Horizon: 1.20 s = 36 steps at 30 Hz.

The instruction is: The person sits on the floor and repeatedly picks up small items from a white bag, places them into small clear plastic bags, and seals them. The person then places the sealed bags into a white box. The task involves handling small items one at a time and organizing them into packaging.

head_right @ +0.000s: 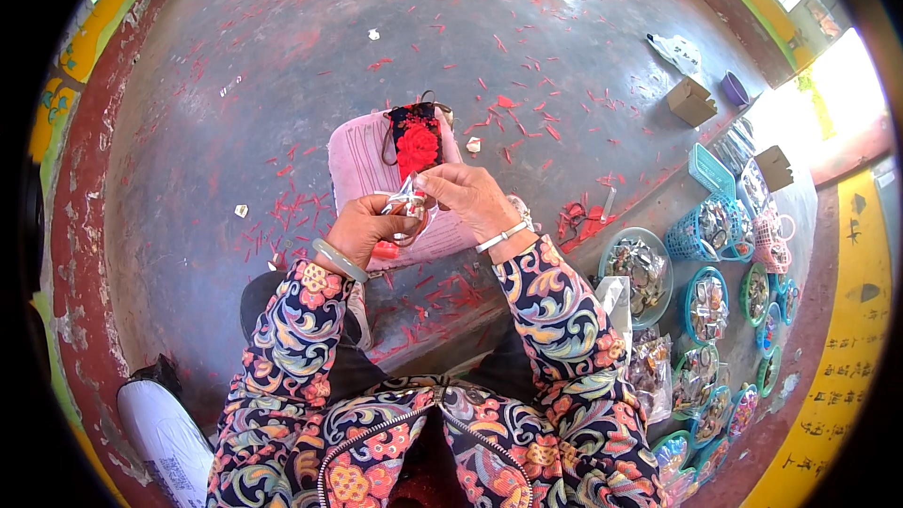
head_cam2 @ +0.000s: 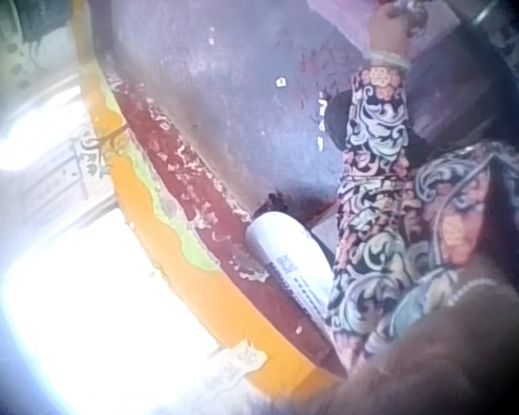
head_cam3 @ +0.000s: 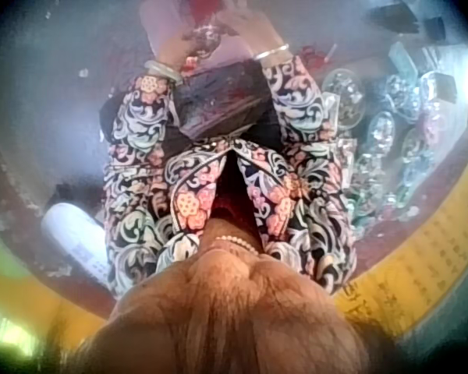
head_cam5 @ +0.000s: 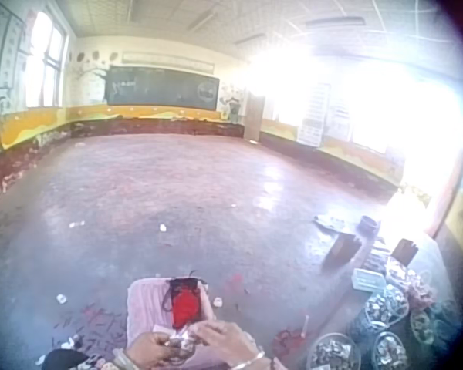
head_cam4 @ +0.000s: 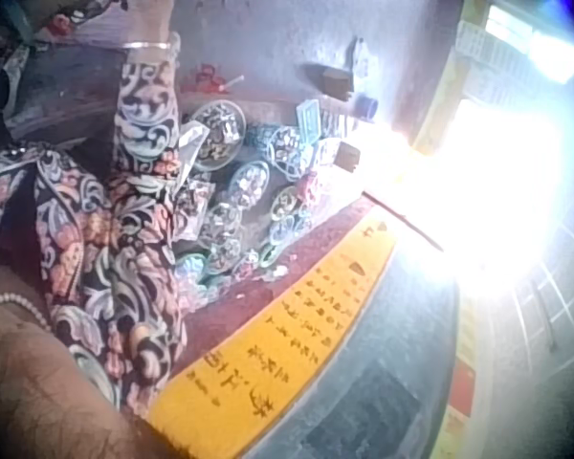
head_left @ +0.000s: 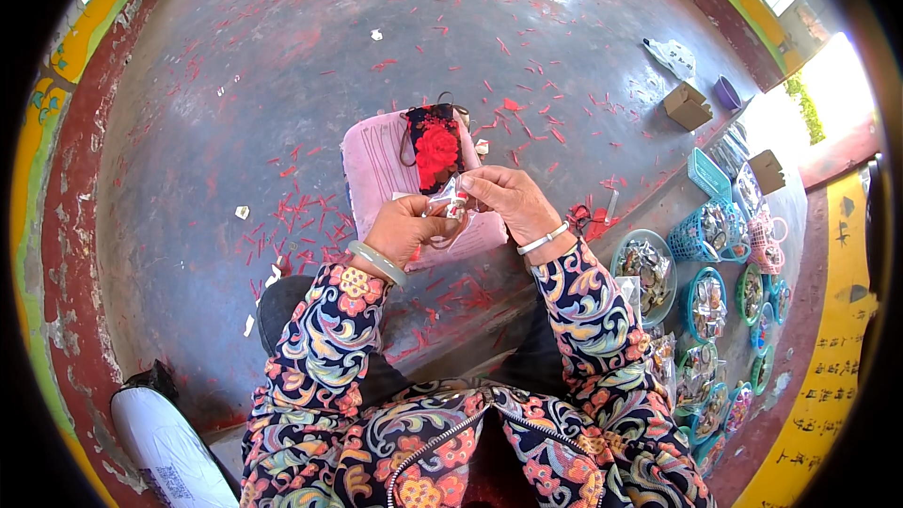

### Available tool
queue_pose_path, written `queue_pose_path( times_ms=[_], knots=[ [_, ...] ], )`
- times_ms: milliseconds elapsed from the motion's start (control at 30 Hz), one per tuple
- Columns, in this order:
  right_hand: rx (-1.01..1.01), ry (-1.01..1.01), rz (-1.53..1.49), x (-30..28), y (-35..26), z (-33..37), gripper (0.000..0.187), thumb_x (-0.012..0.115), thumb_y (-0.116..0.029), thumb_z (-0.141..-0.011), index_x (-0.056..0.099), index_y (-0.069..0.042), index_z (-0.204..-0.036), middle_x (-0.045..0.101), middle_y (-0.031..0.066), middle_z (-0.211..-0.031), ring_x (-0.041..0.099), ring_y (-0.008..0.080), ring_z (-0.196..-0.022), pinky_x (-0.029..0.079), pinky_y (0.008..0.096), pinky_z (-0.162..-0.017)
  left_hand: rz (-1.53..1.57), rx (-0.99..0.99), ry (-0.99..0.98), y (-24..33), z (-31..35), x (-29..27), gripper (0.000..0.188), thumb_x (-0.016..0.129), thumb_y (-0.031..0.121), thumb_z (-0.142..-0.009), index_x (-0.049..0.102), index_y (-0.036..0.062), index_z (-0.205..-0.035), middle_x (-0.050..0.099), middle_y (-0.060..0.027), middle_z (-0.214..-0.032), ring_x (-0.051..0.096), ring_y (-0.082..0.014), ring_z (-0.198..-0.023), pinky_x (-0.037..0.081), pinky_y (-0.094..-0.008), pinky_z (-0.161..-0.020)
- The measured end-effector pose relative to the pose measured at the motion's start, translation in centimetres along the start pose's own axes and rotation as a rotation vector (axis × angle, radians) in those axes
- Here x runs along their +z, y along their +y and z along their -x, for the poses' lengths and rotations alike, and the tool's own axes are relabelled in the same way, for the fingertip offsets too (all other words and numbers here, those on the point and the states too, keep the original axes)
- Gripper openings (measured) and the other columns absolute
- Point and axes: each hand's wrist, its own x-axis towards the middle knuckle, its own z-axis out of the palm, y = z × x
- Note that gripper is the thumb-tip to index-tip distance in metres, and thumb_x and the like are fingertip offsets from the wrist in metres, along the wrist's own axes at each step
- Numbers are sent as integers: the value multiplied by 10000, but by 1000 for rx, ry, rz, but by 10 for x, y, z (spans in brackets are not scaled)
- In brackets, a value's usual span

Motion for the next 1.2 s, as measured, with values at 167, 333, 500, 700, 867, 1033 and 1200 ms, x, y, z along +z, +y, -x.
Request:
queue_pose_path(
  times_ms=[167,333,500,700,867,1033,1200],
  knots=[
    [17,-6,11,1,2,0,267,632,-217,-814,632,31,-911,628,55,-819,571,112,-753,444,246,-713,-78,8,-15,2,2,4,190,653,28,-739,622,-42,-914,633,-62,-798,573,-103,-694,444,-225,-644],
    [6,8,59,0,4,1,245,625,-184,-816,638,39,-917,632,66,-820,575,117,-748,451,246,-714,-94,-44,-64,2,2,3,194,640,33,-746,625,-44,-924,639,-76,-821,589,-123,-738,456,-241,-689],
    [-10,-31,65,2,8,-1,232,621,-164,-817,637,44,-918,628,63,-809,571,110,-748,450,236,-696,-74,-119,-119,2,2,0,207,643,63,-758,619,-48,-930,639,-83,-821,598,-134,-772,465,-259,-713],
    [22,32,21,1,5,1,204,641,-120,-792,637,49,-907,623,60,-806,564,105,-725,446,228,-670,11,-86,-116,-5,-2,-1,208,642,90,-778,615,-51,-928,640,-82,-801,604,-135,-745,469,-261,-704],
    [-7,8,-14,2,-1,3,204,648,-72,-769,621,52,-929,623,58,-812,569,101,-718,451,223,-669,-38,-39,-83,1,0,0,199,639,116,-791,618,-38,-914,644,-78,-794,595,-114,-714,452,-227,-643],
    [2,-4,35,3,-1,3,242,640,-13,-752,595,53,-981,615,53,-818,575,99,-721,454,211,-666,-48,-18,-93,1,1,1,204,645,122,-787,619,-29,-921,649,-74,-806,585,-93,-702,432,-205,-615],
    [-35,97,72,-3,4,1,235,617,18,-752,591,55,-983,610,51,-815,573,95,-714,458,214,-652,31,45,21,7,4,14,231,651,128,-779,614,-21,-953,651,-54,-815,574,-71,-695,426,-192,-617]
  ],
)
